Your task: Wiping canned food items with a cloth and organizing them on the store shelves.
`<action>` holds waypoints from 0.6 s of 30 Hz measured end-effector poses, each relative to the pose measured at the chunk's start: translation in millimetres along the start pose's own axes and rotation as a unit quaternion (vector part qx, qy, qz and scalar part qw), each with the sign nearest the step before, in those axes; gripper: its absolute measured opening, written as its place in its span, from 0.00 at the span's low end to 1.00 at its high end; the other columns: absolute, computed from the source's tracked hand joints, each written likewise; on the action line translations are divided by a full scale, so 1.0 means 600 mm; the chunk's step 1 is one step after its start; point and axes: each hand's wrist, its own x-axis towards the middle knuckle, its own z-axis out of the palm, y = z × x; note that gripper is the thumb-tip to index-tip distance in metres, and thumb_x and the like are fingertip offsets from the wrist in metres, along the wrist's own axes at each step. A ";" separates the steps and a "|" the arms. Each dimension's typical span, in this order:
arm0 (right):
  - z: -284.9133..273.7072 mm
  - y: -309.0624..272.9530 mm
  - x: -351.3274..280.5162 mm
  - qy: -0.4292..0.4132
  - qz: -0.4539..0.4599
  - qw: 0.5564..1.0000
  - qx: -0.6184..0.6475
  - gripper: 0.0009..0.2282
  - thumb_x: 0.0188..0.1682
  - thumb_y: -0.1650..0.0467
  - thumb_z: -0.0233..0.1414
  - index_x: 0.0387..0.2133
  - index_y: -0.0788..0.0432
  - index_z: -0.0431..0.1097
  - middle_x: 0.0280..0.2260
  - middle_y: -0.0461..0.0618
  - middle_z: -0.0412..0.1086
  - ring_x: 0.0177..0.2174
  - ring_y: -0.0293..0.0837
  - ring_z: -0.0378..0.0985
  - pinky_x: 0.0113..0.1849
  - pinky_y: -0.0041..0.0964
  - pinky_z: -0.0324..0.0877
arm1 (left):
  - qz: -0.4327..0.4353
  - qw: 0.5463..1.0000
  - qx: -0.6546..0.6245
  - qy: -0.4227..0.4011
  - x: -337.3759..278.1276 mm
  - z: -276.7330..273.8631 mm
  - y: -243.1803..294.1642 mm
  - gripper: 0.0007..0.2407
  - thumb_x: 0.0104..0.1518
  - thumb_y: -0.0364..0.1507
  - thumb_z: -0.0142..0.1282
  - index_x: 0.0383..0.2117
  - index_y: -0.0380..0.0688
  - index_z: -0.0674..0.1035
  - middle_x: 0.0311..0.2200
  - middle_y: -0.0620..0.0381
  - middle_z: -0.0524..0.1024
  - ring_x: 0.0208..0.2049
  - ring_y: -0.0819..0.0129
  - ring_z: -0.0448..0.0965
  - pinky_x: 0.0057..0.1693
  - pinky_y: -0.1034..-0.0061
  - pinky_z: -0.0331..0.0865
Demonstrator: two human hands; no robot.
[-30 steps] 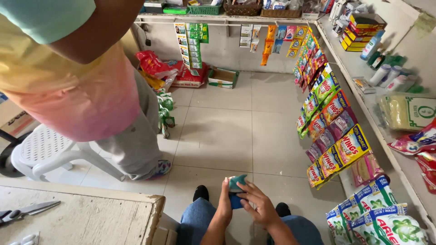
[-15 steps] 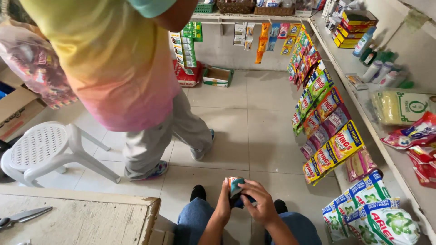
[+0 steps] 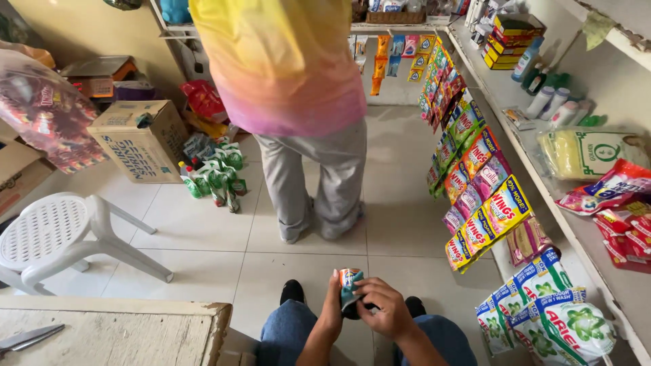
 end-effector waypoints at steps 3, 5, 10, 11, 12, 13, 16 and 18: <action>0.002 -0.008 -0.007 -0.028 -0.007 0.999 0.013 0.11 0.35 0.79 0.65 0.20 0.61 0.67 0.35 0.52 0.78 0.45 0.54 0.83 0.44 0.43 0.77 | -0.024 1.000 -0.015 0.008 0.019 -0.021 -0.024 0.30 0.61 0.56 0.34 0.50 0.44 0.78 0.38 0.56 0.79 0.39 0.69 0.80 0.45 0.76 0.74; 0.001 -0.011 -0.003 -0.049 -0.014 0.999 0.019 0.11 0.34 0.79 0.65 0.21 0.61 0.67 0.35 0.52 0.77 0.45 0.54 0.82 0.45 0.44 0.77 | -0.005 0.999 -0.052 -0.015 0.029 -0.035 -0.034 0.31 0.63 0.57 0.35 0.48 0.42 0.77 0.34 0.55 0.78 0.35 0.68 0.78 0.41 0.74 0.73; -0.010 -0.015 0.016 -0.020 -0.006 0.998 -0.058 0.10 0.32 0.79 0.63 0.23 0.60 0.68 0.39 0.52 0.78 0.47 0.55 0.79 0.46 0.47 0.75 | -0.010 1.000 -0.020 -0.003 -0.015 0.010 0.017 0.31 0.61 0.57 0.33 0.49 0.43 0.78 0.36 0.57 0.80 0.37 0.70 0.79 0.44 0.75 0.74; -0.011 -0.015 0.016 -0.014 0.005 0.997 -0.077 0.10 0.32 0.79 0.62 0.25 0.60 0.69 0.40 0.52 0.78 0.47 0.55 0.79 0.47 0.47 0.74 | -0.021 1.000 0.003 0.004 -0.020 0.018 0.023 0.31 0.60 0.57 0.32 0.49 0.43 0.78 0.37 0.58 0.80 0.39 0.70 0.80 0.45 0.75 0.74; -0.009 -0.017 0.013 -0.013 0.005 0.997 -0.079 0.10 0.32 0.79 0.62 0.25 0.60 0.69 0.40 0.52 0.78 0.47 0.55 0.79 0.47 0.47 0.74 | -0.021 1.000 0.003 0.002 -0.026 0.028 0.035 0.31 0.60 0.57 0.32 0.49 0.43 0.78 0.37 0.58 0.80 0.39 0.70 0.80 0.45 0.75 0.74; -0.007 -0.019 0.009 -0.028 0.011 0.998 -0.062 0.11 0.33 0.78 0.62 0.29 0.61 0.70 0.42 0.53 0.77 0.47 0.57 0.78 0.47 0.47 0.74 | -0.019 1.000 0.004 0.002 -0.033 0.038 0.047 0.31 0.60 0.56 0.32 0.49 0.44 0.78 0.38 0.57 0.80 0.40 0.70 0.80 0.47 0.74 0.74; -0.004 -0.018 -0.002 -0.062 0.044 0.997 -0.010 0.14 0.37 0.77 0.60 0.39 0.61 0.71 0.46 0.55 0.75 0.49 0.58 0.78 0.50 0.48 0.73 | -0.001 1.000 -0.017 -0.005 -0.008 0.010 0.030 0.30 0.61 0.56 0.33 0.50 0.43 0.77 0.40 0.56 0.80 0.42 0.68 0.80 0.50 0.72 0.74; -0.003 -0.014 -0.009 -0.082 0.075 0.993 0.028 0.17 0.39 0.76 0.58 0.44 0.61 0.70 0.50 0.56 0.74 0.51 0.58 0.78 0.52 0.48 0.72 | 0.013 0.999 -0.039 -0.006 0.003 -0.013 0.011 0.30 0.63 0.55 0.33 0.50 0.42 0.76 0.41 0.54 0.80 0.43 0.66 0.80 0.51 0.70 0.74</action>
